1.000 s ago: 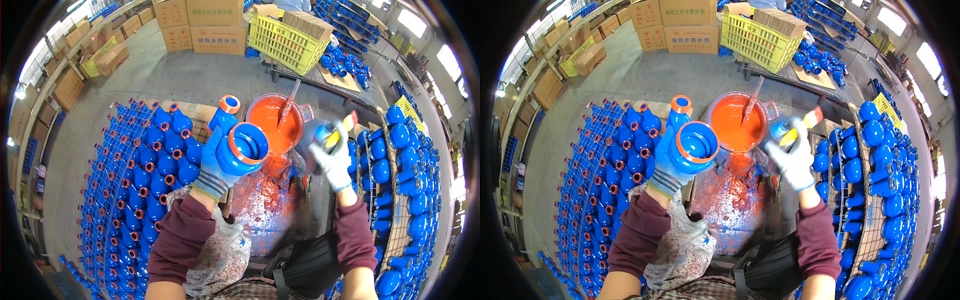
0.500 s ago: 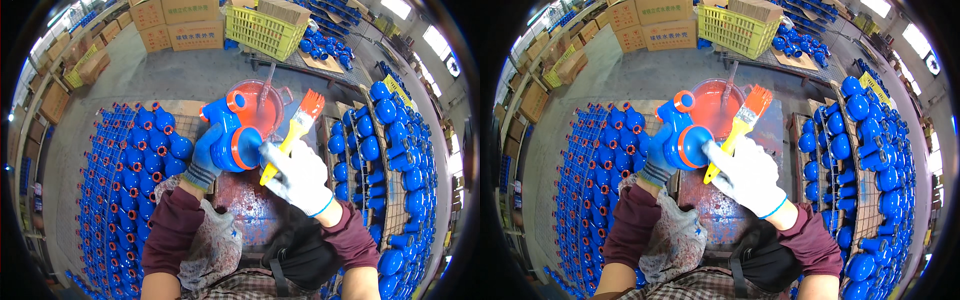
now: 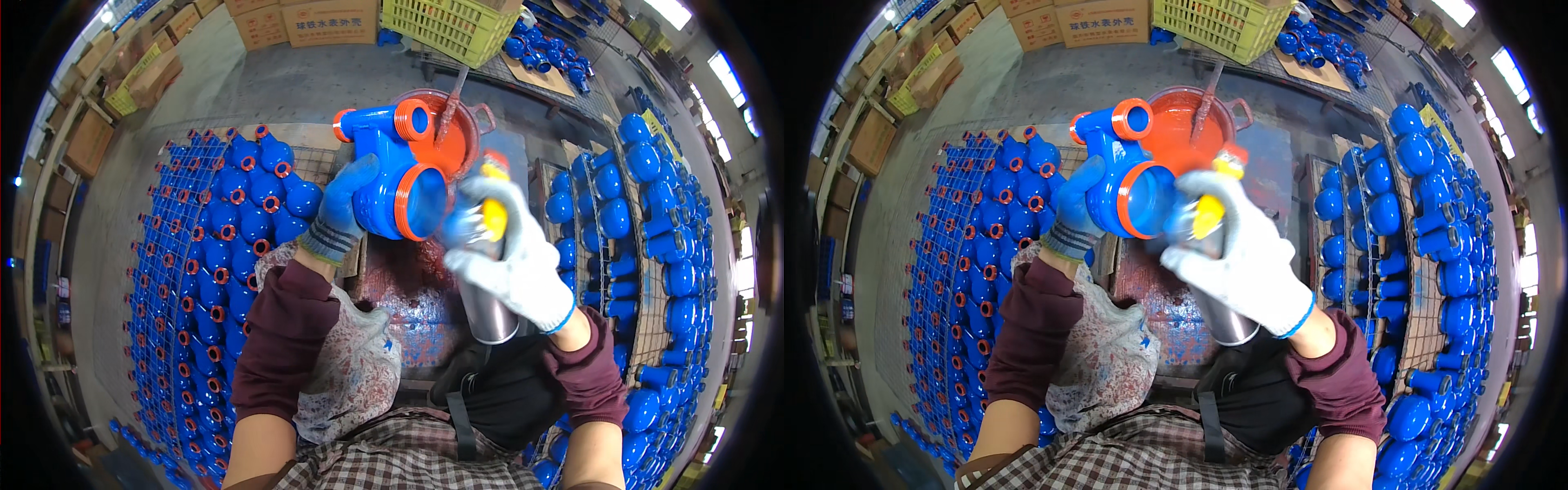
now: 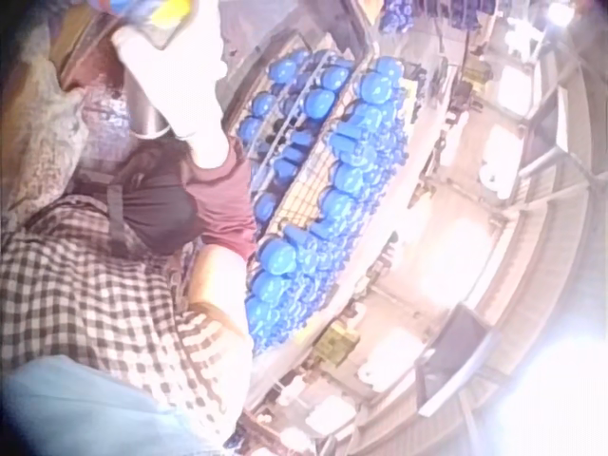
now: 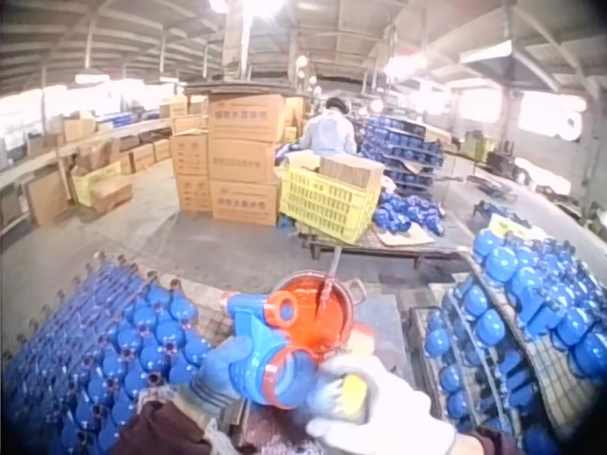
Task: The person paints the rims of metal casings using a paintbrush, places them onto a pallet, covers the batch with a wire mesh grid, and fastens a waist strap buckle by hand.
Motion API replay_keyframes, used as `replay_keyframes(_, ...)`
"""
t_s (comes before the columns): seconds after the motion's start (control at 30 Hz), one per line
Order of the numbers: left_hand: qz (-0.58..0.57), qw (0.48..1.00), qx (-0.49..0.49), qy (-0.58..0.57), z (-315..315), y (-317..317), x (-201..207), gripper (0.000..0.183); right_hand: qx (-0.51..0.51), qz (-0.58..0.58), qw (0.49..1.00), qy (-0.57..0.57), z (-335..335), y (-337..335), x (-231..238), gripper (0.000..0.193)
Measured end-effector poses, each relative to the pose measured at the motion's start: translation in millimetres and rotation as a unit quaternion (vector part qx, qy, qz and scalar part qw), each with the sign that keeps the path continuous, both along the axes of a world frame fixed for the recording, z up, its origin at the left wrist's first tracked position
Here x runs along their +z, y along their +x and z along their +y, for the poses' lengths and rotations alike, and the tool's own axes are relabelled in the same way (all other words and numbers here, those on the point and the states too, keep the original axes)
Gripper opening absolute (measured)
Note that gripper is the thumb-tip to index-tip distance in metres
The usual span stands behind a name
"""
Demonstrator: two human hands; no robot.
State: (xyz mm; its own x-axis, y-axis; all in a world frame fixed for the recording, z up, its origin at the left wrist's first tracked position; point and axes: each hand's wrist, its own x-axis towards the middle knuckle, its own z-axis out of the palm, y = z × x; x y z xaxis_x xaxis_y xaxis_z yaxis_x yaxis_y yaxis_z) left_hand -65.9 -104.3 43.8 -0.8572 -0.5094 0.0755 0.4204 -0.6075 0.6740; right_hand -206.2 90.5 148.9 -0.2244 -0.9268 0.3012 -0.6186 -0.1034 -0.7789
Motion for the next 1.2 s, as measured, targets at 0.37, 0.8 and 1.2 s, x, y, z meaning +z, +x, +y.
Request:
replay_keyframes(0.37,0.111,0.987,-0.013,0.118,-15,11,3,0.060,-0.320,0.064,0.929,-0.177,-27,-139,-67,0.077)
replay_keyframes(0.8,0.025,0.973,0.185,0.138,-13,24,21,0.066,-0.379,0.032,0.917,-0.122,-49,-190,-144,0.069)
replay_keyframes(1.2,-0.061,0.966,0.252,-0.027,-67,73,67,0.070,-0.363,-0.126,0.897,-0.218,-10,-195,-93,0.047)
